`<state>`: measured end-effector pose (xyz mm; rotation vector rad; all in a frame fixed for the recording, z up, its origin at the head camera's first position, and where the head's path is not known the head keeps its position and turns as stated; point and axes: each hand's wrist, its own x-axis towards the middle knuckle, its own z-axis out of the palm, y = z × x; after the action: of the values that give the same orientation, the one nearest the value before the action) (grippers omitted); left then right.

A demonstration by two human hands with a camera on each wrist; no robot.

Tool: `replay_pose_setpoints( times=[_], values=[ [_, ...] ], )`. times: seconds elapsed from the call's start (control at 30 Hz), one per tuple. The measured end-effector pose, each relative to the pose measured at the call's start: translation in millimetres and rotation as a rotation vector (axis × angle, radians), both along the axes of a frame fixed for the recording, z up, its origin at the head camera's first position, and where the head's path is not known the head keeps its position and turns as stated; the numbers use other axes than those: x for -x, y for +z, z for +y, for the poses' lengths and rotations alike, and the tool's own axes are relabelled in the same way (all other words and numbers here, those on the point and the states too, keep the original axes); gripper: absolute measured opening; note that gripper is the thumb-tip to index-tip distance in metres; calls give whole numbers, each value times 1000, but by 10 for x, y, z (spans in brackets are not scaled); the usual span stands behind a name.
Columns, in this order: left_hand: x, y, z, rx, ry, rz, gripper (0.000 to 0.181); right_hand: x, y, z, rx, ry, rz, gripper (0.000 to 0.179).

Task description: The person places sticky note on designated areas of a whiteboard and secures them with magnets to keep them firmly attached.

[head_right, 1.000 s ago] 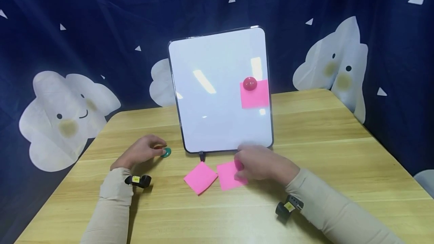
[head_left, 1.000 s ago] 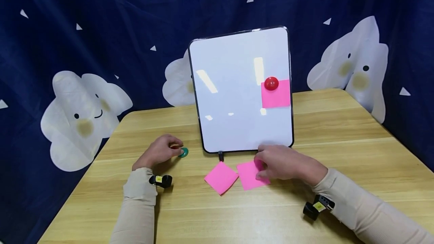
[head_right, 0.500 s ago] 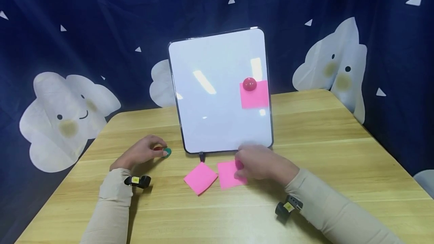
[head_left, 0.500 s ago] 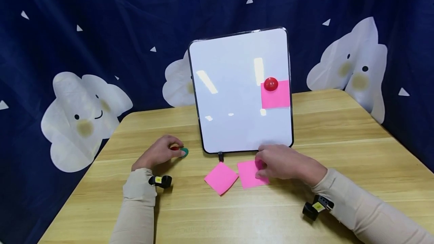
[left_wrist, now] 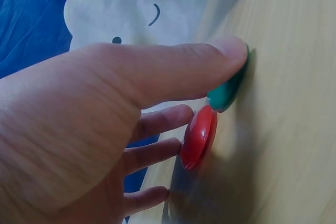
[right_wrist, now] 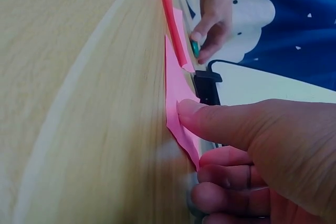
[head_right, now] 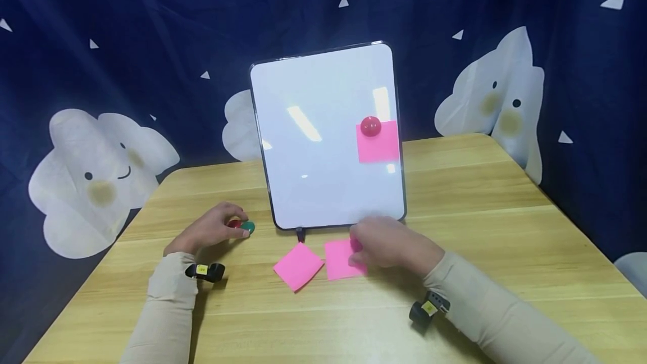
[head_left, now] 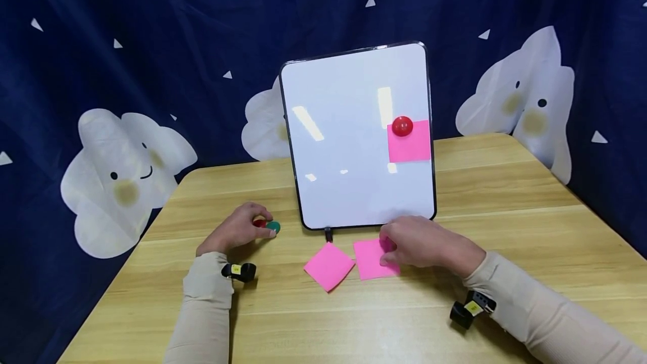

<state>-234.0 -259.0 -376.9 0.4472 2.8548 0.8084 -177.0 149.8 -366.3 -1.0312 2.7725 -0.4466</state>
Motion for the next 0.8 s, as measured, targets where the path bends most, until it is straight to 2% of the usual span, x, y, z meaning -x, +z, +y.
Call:
replay_pose_setpoints(
  times=[0.23, 0.8],
  values=[
    [-14, 1, -13, 3, 9, -5, 32, 3, -7, 6, 24, 29, 12, 20],
    [-15, 15, 2, 27, 13, -10, 34, -5, -11, 5, 8, -15, -30, 20]
  ],
)
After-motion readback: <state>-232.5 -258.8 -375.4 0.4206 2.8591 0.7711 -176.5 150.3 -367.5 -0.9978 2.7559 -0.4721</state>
